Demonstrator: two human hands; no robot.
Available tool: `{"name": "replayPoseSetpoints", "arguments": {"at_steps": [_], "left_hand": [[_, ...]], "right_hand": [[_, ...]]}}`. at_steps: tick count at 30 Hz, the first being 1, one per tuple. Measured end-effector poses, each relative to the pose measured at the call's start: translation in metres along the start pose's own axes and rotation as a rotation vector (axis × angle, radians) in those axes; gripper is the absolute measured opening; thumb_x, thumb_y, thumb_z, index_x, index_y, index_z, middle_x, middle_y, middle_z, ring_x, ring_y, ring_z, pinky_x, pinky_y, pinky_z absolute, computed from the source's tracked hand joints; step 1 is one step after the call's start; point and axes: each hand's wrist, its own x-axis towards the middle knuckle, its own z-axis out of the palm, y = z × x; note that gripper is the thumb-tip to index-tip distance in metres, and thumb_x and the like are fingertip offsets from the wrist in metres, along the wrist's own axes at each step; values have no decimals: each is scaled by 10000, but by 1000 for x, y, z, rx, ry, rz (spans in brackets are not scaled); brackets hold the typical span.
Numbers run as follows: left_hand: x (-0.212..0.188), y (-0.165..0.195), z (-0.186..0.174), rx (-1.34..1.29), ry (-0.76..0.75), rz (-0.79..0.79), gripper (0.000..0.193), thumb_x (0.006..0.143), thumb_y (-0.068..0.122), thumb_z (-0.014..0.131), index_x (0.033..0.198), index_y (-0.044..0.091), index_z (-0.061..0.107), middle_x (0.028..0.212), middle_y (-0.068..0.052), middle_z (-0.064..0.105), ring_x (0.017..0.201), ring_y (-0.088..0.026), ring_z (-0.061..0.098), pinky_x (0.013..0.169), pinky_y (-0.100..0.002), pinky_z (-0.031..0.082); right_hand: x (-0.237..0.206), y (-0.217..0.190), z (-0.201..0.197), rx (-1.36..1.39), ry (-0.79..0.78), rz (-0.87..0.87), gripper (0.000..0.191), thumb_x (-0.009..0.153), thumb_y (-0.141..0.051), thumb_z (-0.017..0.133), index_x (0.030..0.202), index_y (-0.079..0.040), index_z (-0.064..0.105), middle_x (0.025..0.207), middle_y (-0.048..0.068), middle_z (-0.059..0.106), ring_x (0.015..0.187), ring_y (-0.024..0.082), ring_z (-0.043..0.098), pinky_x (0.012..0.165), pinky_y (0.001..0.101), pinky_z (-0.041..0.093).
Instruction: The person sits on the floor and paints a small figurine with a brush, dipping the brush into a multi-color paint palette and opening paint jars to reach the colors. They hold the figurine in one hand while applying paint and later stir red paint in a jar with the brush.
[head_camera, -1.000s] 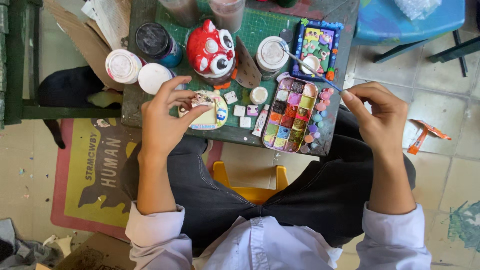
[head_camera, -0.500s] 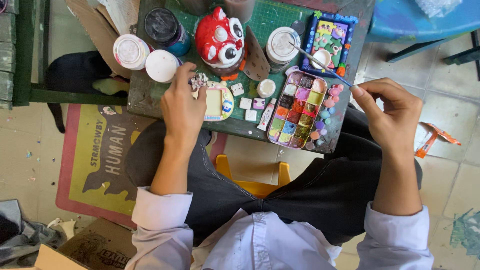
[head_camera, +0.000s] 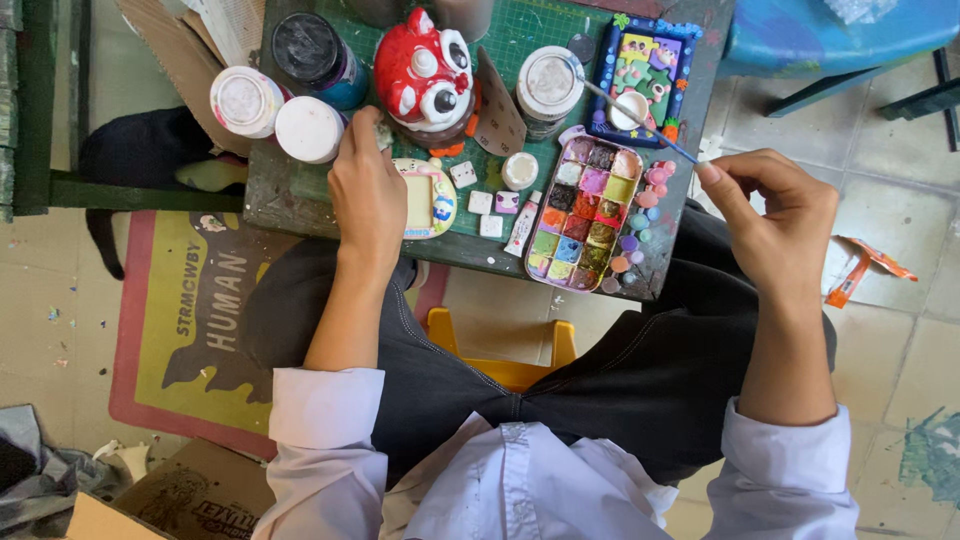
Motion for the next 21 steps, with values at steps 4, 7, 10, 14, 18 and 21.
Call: {"name": "replayPoseSetpoints", "arguments": {"at_steps": [4,7,10,14,18,21], "left_hand": [[-8,9,-12,-44,-4,-2,206,910,-38,705,1110,-13,662,1080,-229,718,947,-448,695,808,-498,545],[-14,17,-24,-101,-13,46,97,970,-5,711,1064,-28,717,1012,-205,735,870,-389,719,754,-448,560],[-16,28,-23,-303,-123,17,129,1008,53,695,1090,-41,725,999,-181,743,772,-263,733,639,-350,562],[-21,46,-12,-924,-457,-272,221,1042,146,648,1086,-50,740,995,-139,750,699,-114,650,532,-240,502],[-20,61,-2,-1208,-746,-513,314,1044,216,576,1121,-52,721,1051,-154,779,644,-95,635,470,-215,489],[-19,67,0,-1307,-858,-617,383,1050,273,514,1146,-44,707,1100,-172,774,642,-95,645,468,-214,502]], "right_hand": [[2,12,-8,48,76,4,85,1059,-42,750,1090,36,739,1030,41,724,922,72,656,843,208,511],[9,29,-15,47,130,63,116,1052,-85,755,1106,16,737,1004,38,720,914,68,657,840,207,521],[24,51,-20,-201,153,-15,142,1039,-117,770,1088,16,770,1013,71,711,860,112,633,746,245,485],[46,79,-21,-230,185,3,177,1034,-163,790,1096,3,784,957,85,669,804,127,570,692,274,461],[66,103,-7,-295,141,8,183,1034,-186,802,1059,-5,790,914,64,676,755,112,556,643,274,450],[78,120,2,-271,75,-21,167,1010,-168,812,1069,-13,798,924,59,679,750,103,537,620,268,444]]}}
